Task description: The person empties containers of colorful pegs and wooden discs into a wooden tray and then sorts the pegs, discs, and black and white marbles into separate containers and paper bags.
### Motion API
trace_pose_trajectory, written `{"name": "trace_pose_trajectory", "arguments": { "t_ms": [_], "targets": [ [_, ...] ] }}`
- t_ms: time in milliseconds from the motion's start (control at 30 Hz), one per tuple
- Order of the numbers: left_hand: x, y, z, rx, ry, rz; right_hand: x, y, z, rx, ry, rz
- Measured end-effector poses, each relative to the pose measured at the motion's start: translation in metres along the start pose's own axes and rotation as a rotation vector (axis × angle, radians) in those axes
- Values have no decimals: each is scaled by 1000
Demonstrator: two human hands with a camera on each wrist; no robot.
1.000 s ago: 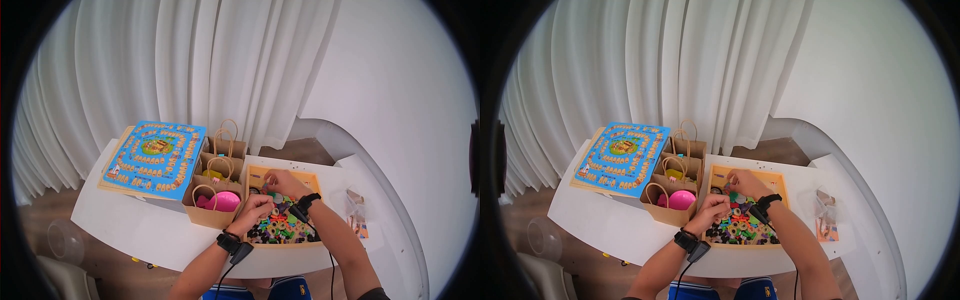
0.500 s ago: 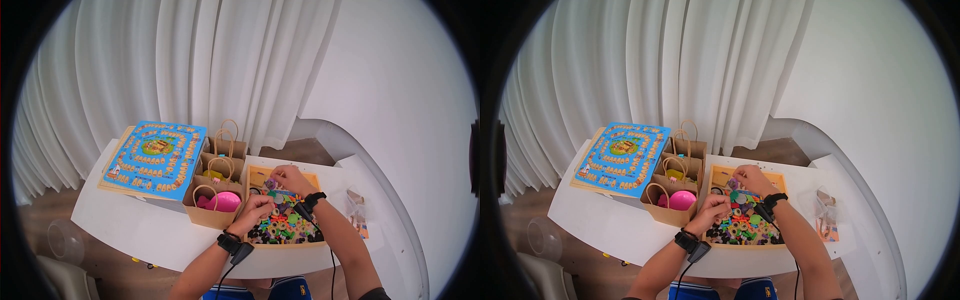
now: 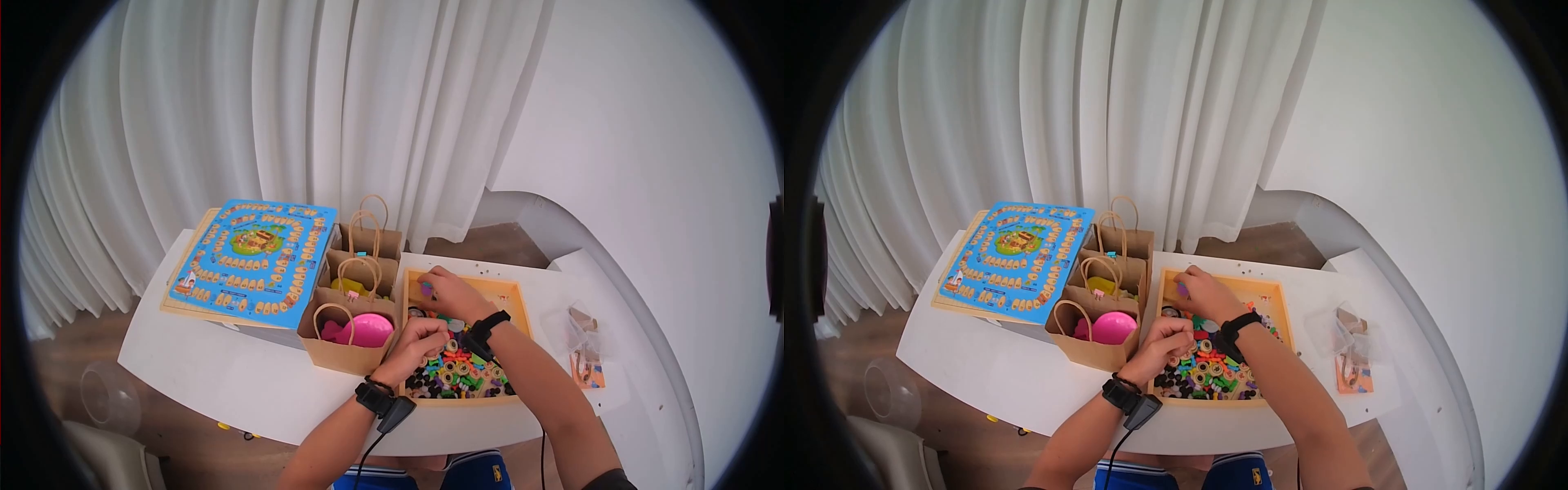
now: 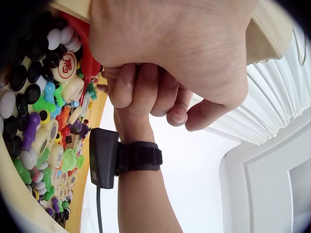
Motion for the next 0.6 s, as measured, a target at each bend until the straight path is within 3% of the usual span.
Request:
{"name": "trace_pose_trajectory", "arguments": {
  "t_ms": [367,600],
  "targets": [
    [7,2,-2,5,14,17,-16,5,9,-2,6,-190],
    [3,1,-2,-10,1,-27,-4,-31,1,117,52,-130]
  ]
}}
Point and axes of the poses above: each hand's wrist, its own z-axis towards the middle knuckle, its own y-axis out of the palm, x = y × z, the point moved 9 cm from there along z, towards the middle knuckle, and after that the axes turned 9 degrees about -y, right-handed, at the moved point
